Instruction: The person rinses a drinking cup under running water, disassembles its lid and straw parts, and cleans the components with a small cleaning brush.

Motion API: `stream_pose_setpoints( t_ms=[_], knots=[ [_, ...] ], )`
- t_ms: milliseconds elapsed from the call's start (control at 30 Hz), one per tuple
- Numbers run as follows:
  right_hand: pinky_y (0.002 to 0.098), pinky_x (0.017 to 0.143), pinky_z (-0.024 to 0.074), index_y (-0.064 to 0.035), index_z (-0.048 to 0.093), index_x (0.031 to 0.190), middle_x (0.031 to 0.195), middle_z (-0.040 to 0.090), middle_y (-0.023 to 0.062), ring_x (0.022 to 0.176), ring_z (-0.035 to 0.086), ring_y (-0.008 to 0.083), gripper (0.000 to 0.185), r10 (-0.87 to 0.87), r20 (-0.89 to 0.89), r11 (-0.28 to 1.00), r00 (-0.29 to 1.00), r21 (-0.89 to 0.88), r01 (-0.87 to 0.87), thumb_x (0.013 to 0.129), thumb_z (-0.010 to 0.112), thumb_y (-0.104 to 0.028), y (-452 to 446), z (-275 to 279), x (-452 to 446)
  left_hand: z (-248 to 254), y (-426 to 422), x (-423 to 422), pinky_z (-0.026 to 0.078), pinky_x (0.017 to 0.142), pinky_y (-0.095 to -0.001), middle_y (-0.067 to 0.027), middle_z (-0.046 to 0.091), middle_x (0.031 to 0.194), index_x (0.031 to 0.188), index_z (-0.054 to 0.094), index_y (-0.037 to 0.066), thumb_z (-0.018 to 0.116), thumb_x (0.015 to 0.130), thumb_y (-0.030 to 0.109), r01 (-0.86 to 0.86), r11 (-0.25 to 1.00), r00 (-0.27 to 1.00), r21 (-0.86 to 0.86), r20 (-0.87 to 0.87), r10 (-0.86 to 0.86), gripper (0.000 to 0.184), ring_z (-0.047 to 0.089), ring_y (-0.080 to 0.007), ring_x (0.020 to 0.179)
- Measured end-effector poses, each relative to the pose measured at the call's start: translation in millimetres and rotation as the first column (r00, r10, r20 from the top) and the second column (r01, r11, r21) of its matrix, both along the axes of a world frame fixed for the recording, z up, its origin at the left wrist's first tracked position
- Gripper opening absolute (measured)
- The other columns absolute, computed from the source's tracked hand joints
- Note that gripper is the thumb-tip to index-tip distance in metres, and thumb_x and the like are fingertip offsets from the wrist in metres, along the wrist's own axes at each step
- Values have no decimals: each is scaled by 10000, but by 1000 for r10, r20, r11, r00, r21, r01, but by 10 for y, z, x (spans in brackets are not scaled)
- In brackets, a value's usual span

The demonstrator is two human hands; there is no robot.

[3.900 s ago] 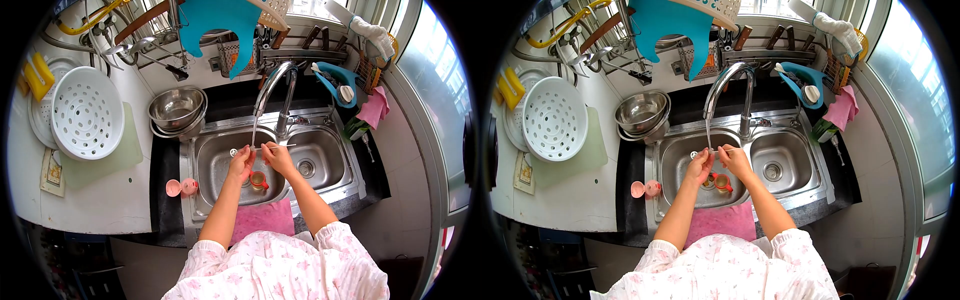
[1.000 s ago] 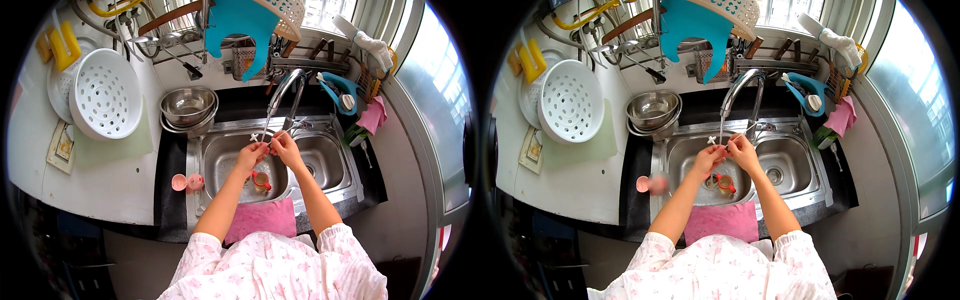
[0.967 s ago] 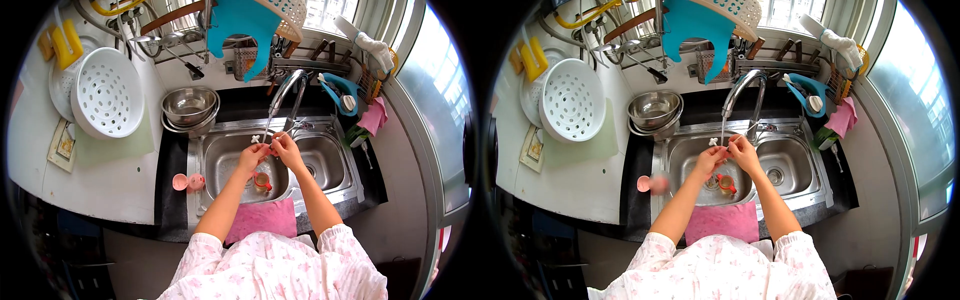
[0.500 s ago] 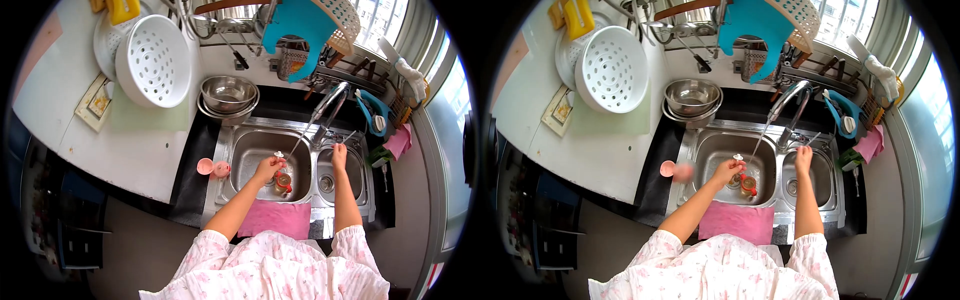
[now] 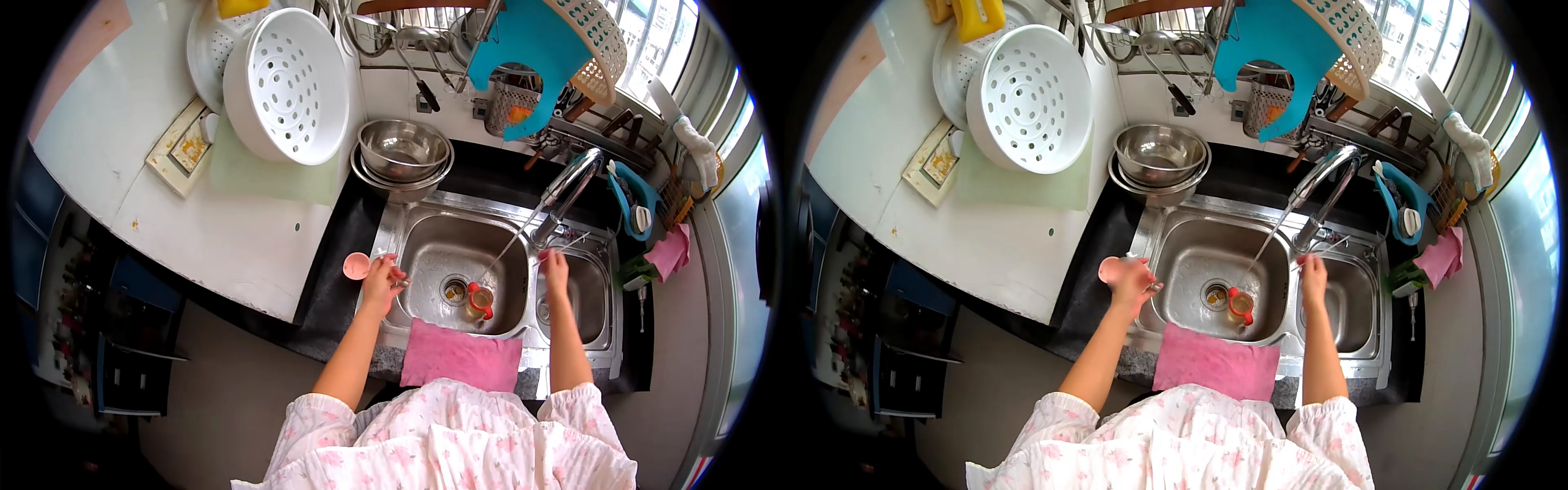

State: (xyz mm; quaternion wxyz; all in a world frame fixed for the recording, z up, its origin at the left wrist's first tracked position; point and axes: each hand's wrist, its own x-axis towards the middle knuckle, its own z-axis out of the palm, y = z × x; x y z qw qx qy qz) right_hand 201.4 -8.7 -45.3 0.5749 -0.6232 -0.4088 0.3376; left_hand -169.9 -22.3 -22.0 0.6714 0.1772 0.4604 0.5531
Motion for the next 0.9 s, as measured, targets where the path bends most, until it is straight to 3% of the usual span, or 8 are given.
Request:
stream_pose_setpoints(
  t_ms=[100,333,433,500,567,633,767,900],
  knots=[
    [235,639,426,-38,591,827,741,582,6,680,526,92,272,206,233,975,951,-130,-179,925,450,-250,-301,-145,-484,-328,29,-342,469,558,-233,-2,486,680,1051,485,47,535,876,193,-29,989,995,142,94,16,233,488,-89,593],
    [226,612,421,-22,619,929,722,577,16,654,521,96,234,392,104,898,914,-260,-356,898,514,-230,-491,-110,-1092,-767,138,-516,401,497,-260,-39,586,722,962,584,4,652,739,105,157,967,539,203,-838,88,255,553,-117,601],
    [219,528,390,-38,632,955,664,535,2,580,472,77,234,312,493,901,812,117,-417,892,529,-239,-503,-11,-1208,-394,140,-392,416,543,-369,-151,579,671,714,586,-12,630,760,167,204,936,324,287,-922,212,190,560,-280,601],
    [222,497,376,-23,635,952,668,539,0,564,468,64,225,397,-3,876,918,-296,-380,889,538,-216,-654,400,-1235,-282,172,-272,416,556,-387,-181,579,705,715,597,-2,623,756,189,183,927,294,327,-918,265,196,534,-347,605],
    [212,533,412,4,599,961,747,594,34,632,526,70,190,397,-28,901,917,-181,-395,886,542,-160,-655,468,-1231,-197,236,-121,384,472,-335,-110,558,618,775,622,27,611,787,182,274,899,282,340,-923,264,156,500,-241,496],
    [204,584,450,14,544,971,823,621,72,715,578,100,152,319,-215,948,923,48,-316,882,538,-109,-721,592,-1206,-84,278,239,299,396,-246,9,458,553,866,625,57,583,828,180,174,985,967,-19,-184,-174,135,381,-102,427],
    [223,659,488,1,512,963,848,622,85,787,605,118,107,324,-216,943,921,159,-294,878,528,-62,-701,681,-1177,-71,314,667,237,378,-189,54,390,622,945,558,80,503,854,95,298,952,922,-72,279,-268,108,279,-40,448],
    [226,643,472,13,539,952,793,627,77,751,611,107,126,237,4,958,971,162,-235,861,563,-72,-682,710,-1084,60,256,1071,256,384,-189,19,460,671,889,545,73,448,861,66,459,888,863,3,236,-447,101,329,-44,471]
  ],
)
